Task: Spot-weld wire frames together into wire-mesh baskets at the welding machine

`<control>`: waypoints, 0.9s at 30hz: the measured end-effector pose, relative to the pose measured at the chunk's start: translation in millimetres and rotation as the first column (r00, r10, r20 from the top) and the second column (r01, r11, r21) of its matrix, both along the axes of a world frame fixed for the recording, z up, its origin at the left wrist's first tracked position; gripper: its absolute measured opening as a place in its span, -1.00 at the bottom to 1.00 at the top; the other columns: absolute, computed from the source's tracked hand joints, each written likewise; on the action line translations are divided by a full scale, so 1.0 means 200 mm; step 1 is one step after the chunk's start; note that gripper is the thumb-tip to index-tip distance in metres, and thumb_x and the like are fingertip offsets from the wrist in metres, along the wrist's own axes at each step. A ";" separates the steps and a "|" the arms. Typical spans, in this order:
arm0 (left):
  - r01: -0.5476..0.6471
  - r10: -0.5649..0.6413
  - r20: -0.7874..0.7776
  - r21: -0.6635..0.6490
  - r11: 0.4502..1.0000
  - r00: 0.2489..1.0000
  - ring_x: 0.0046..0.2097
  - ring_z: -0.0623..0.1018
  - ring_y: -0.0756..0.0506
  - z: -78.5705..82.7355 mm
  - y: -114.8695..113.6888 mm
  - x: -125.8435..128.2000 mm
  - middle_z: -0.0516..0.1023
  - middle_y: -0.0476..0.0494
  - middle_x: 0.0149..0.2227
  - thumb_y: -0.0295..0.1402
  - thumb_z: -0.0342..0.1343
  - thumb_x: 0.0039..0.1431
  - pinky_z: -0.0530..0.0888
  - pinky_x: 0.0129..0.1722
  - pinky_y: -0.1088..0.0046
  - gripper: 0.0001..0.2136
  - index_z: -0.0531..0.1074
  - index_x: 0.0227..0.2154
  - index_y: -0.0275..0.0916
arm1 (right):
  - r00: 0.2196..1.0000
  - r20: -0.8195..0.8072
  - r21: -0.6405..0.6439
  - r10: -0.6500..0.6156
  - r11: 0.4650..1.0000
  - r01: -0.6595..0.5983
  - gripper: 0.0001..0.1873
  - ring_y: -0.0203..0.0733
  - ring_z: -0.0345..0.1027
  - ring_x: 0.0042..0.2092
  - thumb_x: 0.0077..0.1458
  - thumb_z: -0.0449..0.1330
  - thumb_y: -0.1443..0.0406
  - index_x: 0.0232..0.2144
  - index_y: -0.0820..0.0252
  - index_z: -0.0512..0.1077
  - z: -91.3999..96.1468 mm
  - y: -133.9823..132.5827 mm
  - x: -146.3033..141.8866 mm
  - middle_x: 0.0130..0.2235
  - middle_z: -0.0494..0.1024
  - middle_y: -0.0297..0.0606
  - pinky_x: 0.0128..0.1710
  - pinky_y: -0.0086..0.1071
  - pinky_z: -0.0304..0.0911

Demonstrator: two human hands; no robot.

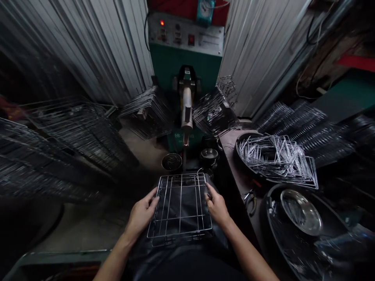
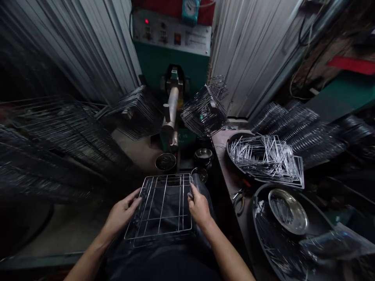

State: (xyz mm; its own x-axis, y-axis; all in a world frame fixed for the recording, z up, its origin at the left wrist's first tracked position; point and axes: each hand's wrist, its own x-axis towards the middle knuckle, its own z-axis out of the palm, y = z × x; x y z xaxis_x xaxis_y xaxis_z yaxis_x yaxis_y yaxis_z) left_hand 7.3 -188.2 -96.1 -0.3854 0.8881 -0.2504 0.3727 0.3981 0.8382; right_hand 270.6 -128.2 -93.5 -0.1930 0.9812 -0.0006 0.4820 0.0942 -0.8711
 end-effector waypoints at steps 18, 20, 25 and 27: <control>0.010 -0.013 0.340 0.012 1.000 0.940 -0.43 0.43 -0.03 -0.04 -0.04 -0.01 0.41 0.02 -0.53 0.05 0.16 -0.16 0.40 -0.37 0.48 -0.25 0.31 0.06 -0.34 | 0.997 0.049 -0.032 0.051 0.998 -0.049 -0.48 -0.08 0.41 -0.05 0.02 0.06 0.33 0.09 0.13 0.32 0.04 -0.02 0.05 -0.06 0.53 -0.23 -0.01 -0.25 0.28; 0.019 -0.021 0.349 0.008 1.000 0.937 -0.36 0.48 -0.07 -0.04 -0.05 -0.01 0.48 -0.03 -0.48 0.05 0.17 -0.16 0.43 -0.31 0.43 -0.26 0.30 0.07 -0.31 | 0.996 0.068 -0.032 0.058 0.998 -0.056 -0.47 -0.06 0.42 -0.06 0.03 0.06 0.33 0.09 0.14 0.31 0.04 -0.02 0.05 -0.06 0.53 -0.22 -0.02 -0.24 0.28; 0.052 -0.061 0.194 0.052 0.997 0.979 0.01 0.45 -0.23 -0.06 -0.05 0.00 0.50 -0.18 -0.05 0.07 0.13 -0.13 0.34 0.06 0.25 -0.34 0.38 0.01 -0.25 | 0.997 0.051 -0.065 0.058 0.996 -0.055 -0.47 -0.07 0.36 0.01 0.01 0.09 0.34 0.09 0.07 0.31 0.01 -0.03 0.08 -0.05 0.52 -0.28 0.04 -0.21 0.22; 0.072 -0.082 0.118 0.087 0.994 0.990 0.08 0.39 -0.21 -0.08 -0.06 0.00 0.42 -0.14 0.04 0.07 0.07 -0.08 0.27 0.13 0.26 -0.36 0.37 0.02 -0.24 | 0.999 -0.027 -0.103 0.043 0.994 -0.046 -0.50 -0.08 0.33 0.04 0.03 0.10 0.30 0.07 0.11 0.33 -0.01 -0.04 0.09 -0.01 0.49 -0.27 0.06 -0.21 0.19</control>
State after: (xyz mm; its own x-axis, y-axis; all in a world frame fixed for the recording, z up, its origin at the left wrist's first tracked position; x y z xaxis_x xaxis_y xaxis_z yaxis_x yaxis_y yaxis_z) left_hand 7.1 -199.8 -112.7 -0.2863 0.9335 -0.2160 0.2932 0.3000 0.9078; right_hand 287.8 -135.4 -95.6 -0.2375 0.9666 -0.0964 0.4574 0.0237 -0.8889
